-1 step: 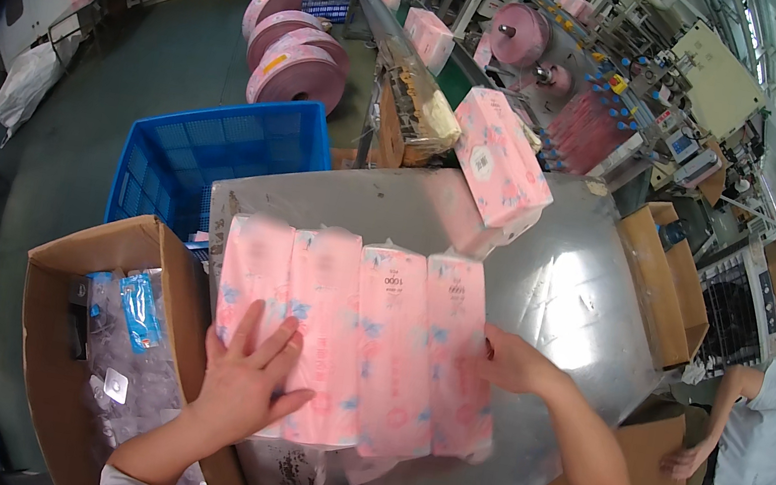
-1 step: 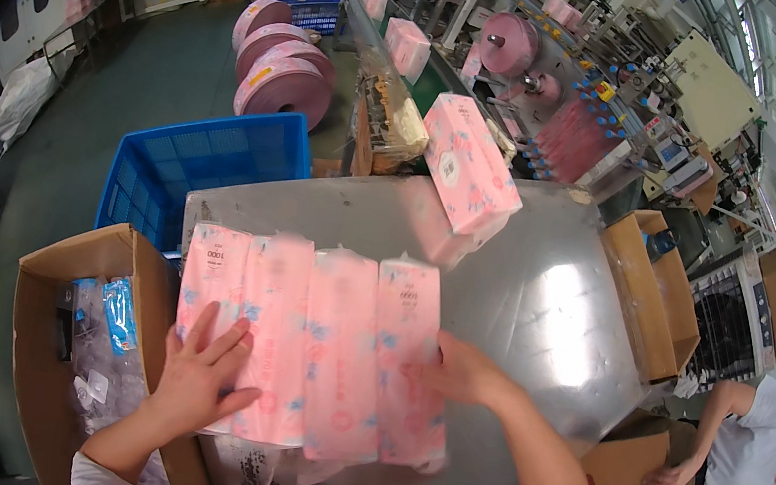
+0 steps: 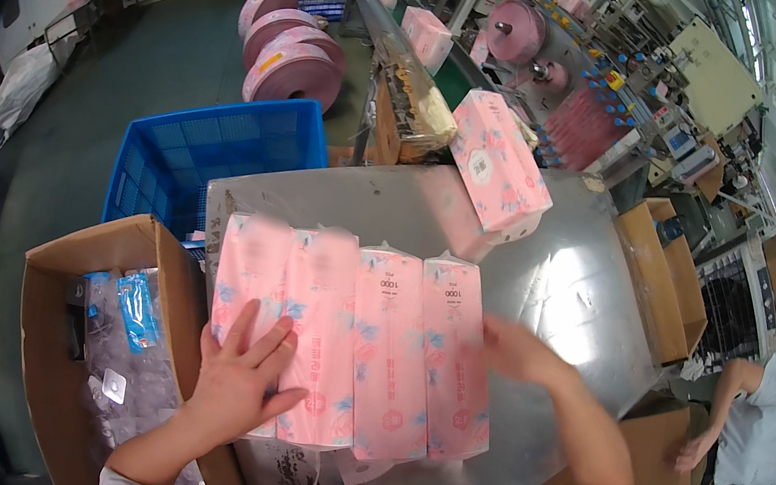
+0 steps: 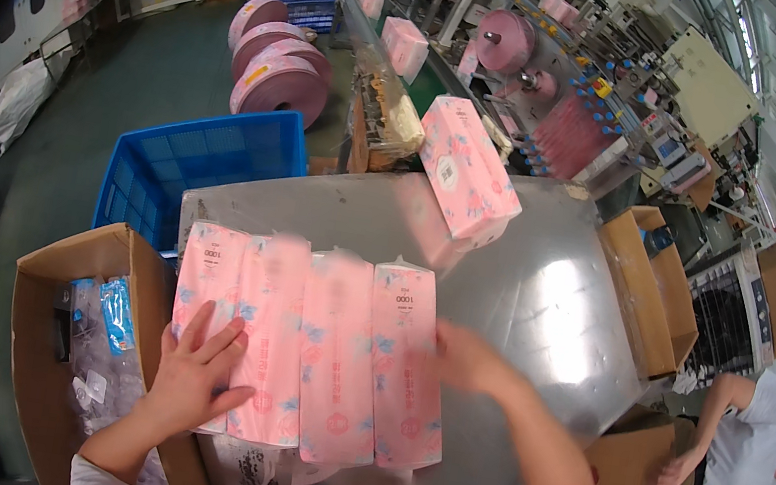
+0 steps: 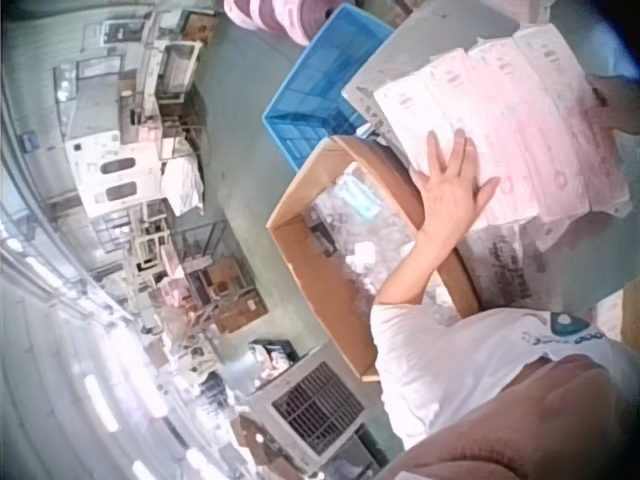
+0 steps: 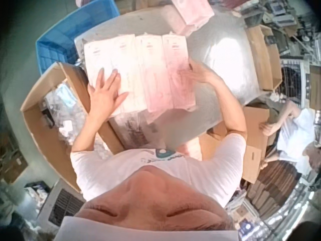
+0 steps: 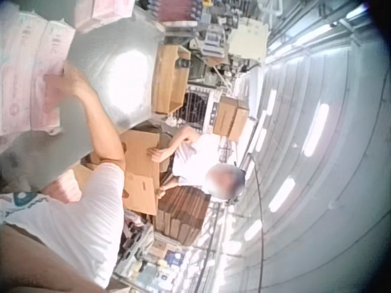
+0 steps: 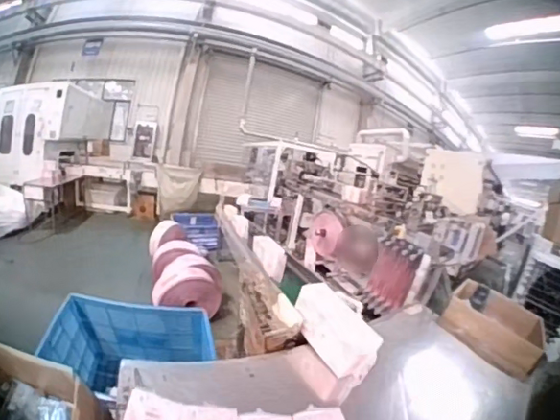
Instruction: The person packs packages of paper products into cardboard boxes, arranges the items by hand to fit the boxes, and moves the filled boxes onto a conveyor belt for sealing.
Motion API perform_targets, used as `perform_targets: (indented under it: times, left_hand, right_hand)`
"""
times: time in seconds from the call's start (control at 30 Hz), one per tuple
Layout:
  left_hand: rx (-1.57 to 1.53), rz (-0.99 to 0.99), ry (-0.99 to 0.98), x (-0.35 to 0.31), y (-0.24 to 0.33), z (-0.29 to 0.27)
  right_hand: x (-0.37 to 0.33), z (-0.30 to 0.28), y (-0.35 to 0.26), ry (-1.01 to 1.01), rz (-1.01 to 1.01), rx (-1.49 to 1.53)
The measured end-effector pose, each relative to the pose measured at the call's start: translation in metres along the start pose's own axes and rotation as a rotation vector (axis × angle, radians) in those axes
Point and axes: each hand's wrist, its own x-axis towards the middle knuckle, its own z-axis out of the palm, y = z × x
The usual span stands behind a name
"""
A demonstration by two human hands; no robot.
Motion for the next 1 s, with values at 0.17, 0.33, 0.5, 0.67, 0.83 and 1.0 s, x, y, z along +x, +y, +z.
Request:
perform_targets:
  times: [0.17, 0.33, 0.5, 0.67, 0.83, 1.0]
  left_hand:
    - [-0.056, 0.031, -0.048, 0.002, 0.006, -0.002]
    - [-0.225, -0.059, -0.127, -0.004, 0.012, -0.016]
    - [-1.073, -0.465, -0.055, -0.008, -0.06, 0.012]
    - [-1.319, -0.683, -0.706, 0.03, -0.089, 0.021]
    - [-1.466, -0.706, -0.68, 0.04, -0.08, 0.037]
    - [-1.566, -0.665, -0.749, 0.023, -0.022, 0.042]
  right_hand:
    - [0.101, -0.078, 0.061, 0.831, 0.029, -0.617]
    - [0.115, -0.076, 0.096, 0.564, 0.509, -0.429]
    - [0.023, -0.051, 0.09, 0.222, 0.319, -0.226]
    - [-0.069, 0.01, 0.111, -0.288, 0.276, 0.238]
    - [-0.112, 0.066, 0.105, 0.018, 0.483, 1.18]
    - [-0.217, 0.099, 0.086, 0.282, 0.525, 1.492]
